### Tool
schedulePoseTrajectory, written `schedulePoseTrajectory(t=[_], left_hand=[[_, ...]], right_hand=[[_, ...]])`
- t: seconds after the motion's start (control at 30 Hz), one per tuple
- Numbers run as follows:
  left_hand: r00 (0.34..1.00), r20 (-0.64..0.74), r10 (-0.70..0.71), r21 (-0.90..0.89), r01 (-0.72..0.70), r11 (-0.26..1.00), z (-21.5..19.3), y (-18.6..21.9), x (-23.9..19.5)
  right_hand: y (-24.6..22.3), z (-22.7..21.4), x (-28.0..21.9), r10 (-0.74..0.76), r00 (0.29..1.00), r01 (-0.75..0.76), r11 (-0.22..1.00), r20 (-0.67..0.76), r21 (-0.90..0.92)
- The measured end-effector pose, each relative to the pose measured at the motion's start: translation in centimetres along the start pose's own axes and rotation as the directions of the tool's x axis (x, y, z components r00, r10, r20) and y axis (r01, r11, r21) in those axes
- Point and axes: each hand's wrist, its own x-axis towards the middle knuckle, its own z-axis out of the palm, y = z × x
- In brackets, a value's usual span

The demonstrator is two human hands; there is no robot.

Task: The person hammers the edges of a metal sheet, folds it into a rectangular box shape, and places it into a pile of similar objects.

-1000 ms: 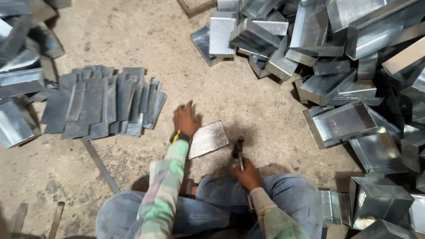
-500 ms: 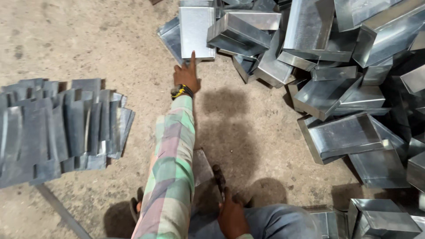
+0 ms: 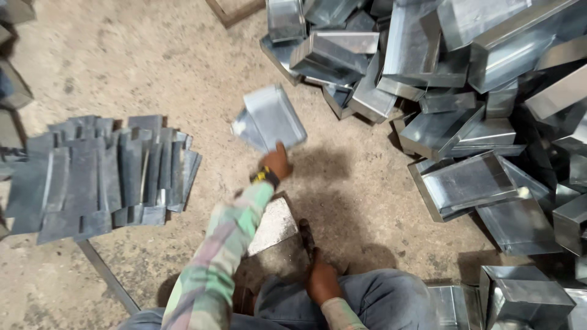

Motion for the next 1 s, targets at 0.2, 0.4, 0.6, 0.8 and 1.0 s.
schedulePoseTrajectory(t=[0.2, 0.4, 0.6, 0.8, 1.0], left_hand=[[0.998, 0.049, -0.025, 0.09, 0.02, 0.996, -2.5, 4.3, -10.1], [0.879, -0.314, 0.36, 0.332, -0.253, 0.909, -5.4, 2.8, -8.4], [0.891, 0.159, 0.425, 0.629, -0.423, 0.652, -5.8, -3.2, -4.0], [0.916, 0.125, 0.382, 0.594, -0.377, 0.71, -4.5, -5.9, -4.5], [0.896, 0.007, 0.445, 0.503, -0.387, 0.772, -10.0, -4.0, -9.9]], right_hand=[[-1.0, -0.4, -0.8, 0.054, 0.998, -0.054, 0.999, 0.011, -0.01], [-2.2, -1.1, -1.3, 0.078, 0.996, -0.077, 0.997, 0.046, -0.02], [-3.0, -2.3, -1.9, 0.1, 0.992, -0.103, 0.994, 0.078, 0.024], [-3.1, -2.1, -1.9, 0.111, 0.991, -0.114, 0.993, 0.079, 0.032], [-0.8, 0.7, 1.5, 0.065, 0.998, -0.065, 0.996, -0.009, 0.06]])
